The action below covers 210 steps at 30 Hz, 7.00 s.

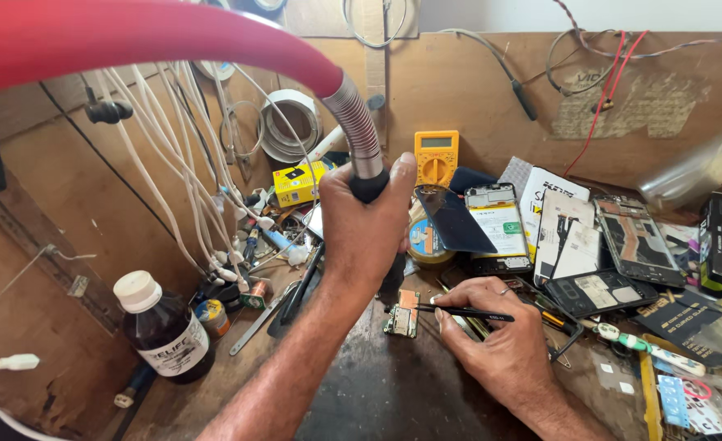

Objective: The person uses a hot air gun to heat a small circuit board while holding it with tweezers. The person repeatedly applies heat to the board's surface, likely to remove or reflow solder on specific components.

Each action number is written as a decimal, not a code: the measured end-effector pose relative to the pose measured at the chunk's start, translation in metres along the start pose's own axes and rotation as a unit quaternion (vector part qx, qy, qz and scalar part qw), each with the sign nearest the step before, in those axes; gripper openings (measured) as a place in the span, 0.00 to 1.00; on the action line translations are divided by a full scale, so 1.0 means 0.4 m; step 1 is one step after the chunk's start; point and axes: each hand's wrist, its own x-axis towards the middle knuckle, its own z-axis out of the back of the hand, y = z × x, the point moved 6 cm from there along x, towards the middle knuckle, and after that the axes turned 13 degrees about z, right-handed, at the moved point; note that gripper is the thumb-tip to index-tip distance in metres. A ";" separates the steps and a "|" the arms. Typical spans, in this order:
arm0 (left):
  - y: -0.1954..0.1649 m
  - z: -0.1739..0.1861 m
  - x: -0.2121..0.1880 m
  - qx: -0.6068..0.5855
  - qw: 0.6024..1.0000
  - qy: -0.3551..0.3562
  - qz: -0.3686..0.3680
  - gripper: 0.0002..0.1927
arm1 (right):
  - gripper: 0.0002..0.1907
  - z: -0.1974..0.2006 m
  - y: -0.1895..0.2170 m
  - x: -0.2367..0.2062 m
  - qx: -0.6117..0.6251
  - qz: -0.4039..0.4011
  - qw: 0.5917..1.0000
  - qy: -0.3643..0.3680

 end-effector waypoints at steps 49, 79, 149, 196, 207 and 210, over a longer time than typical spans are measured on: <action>0.002 -0.010 -0.004 0.026 0.999 -0.037 0.028 0.20 | 0.10 0.010 0.014 0.009 -0.006 -0.002 1.000 -0.003; -0.013 0.015 -0.034 -0.054 0.998 -0.001 0.043 0.14 | 0.09 0.013 0.020 0.009 -0.007 -0.014 1.000 -0.009; -0.018 -0.008 -0.001 0.019 0.999 -0.033 0.017 0.19 | 0.08 0.024 0.011 0.017 -0.023 -0.004 1.000 -0.013; -0.022 0.003 0.000 0.021 0.999 -0.017 0.028 0.20 | 0.09 0.021 0.020 0.021 -0.015 -0.006 1.000 -0.003; -0.029 -0.001 -0.009 0.090 0.995 -0.024 0.028 0.20 | 0.10 0.020 0.021 0.020 -0.018 0.007 1.000 -0.001; -0.026 -0.007 -0.008 0.075 0.996 -0.028 0.040 0.20 | 0.10 0.021 0.024 0.021 -0.014 0.013 1.000 -0.005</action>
